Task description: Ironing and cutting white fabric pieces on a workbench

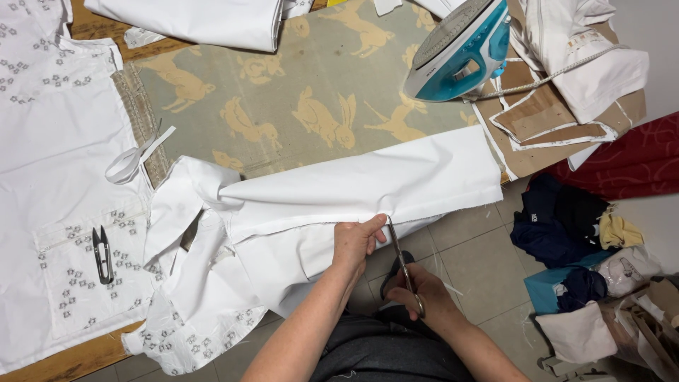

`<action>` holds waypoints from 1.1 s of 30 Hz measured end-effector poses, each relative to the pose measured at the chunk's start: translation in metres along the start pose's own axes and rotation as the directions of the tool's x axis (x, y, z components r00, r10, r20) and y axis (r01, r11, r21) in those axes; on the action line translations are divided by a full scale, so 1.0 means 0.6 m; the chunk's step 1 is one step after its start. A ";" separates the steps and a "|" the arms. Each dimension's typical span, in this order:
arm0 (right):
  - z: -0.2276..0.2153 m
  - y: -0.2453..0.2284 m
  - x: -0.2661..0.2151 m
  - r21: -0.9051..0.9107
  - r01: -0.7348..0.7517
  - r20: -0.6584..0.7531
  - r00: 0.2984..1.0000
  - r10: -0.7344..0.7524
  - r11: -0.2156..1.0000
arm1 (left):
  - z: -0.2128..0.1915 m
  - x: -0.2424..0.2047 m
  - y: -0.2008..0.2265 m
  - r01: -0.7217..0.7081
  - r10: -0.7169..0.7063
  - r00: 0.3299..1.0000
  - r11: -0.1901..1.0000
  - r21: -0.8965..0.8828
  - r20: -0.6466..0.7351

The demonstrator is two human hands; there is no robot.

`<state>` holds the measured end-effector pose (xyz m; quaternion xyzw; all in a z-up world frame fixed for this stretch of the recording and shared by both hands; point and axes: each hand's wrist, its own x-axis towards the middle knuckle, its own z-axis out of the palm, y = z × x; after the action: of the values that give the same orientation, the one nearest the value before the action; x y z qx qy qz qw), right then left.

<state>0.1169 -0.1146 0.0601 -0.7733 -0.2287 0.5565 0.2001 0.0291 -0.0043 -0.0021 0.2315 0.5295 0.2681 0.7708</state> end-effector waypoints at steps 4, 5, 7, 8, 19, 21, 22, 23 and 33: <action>-0.012 0.025 -0.005 0.107 -0.043 0.040 0.998 0.039 0.993 | 0.008 -0.016 0.078 -0.008 0.003 0.999 0.988 0.152 0.033; -0.016 0.039 -0.001 0.058 -0.029 0.019 0.999 0.028 0.998 | 0.007 -0.009 0.099 -0.107 0.110 0.994 0.980 0.170 -0.013; -0.020 0.076 0.011 0.004 -0.021 0.008 1.000 0.021 1.000 | -0.004 0.009 0.137 -0.194 0.210 0.975 0.962 0.191 -0.067; -0.021 0.100 0.020 0.016 0.014 -0.019 1.000 -0.014 1.000 | -0.014 0.019 0.154 -0.280 0.268 0.959 0.950 0.139 0.095; -0.029 0.146 0.008 0.256 0.110 -0.294 0.955 -0.031 0.960 | -0.266 -0.063 -0.218 0.115 -0.325 0.903 0.814 0.569 0.282; -0.037 0.138 0.006 0.147 0.144 -0.370 0.925 -0.081 0.979 | -0.351 -0.043 -0.309 0.393 -0.396 0.916 0.848 0.357 -0.068; -0.038 0.143 0.013 0.135 0.142 -0.359 0.929 -0.085 0.981 | -0.331 -0.059 -0.268 0.397 -0.397 0.915 0.852 0.341 -0.074; -0.040 0.147 0.020 0.131 0.168 -0.355 0.928 -0.113 0.977 | -0.312 -0.076 -0.228 0.422 -0.396 0.903 0.890 0.174 -0.164; -0.099 0.209 0.038 -0.023 0.142 -0.409 0.902 -0.139 0.990 | -0.257 -0.052 -0.300 -0.054 -0.116 0.965 0.791 -0.609 -0.236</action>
<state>0.1959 -0.2069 -0.0101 -0.8534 -0.2347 0.3673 0.2857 -0.0948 -0.1485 -0.1468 -0.0759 0.5150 0.4400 0.7318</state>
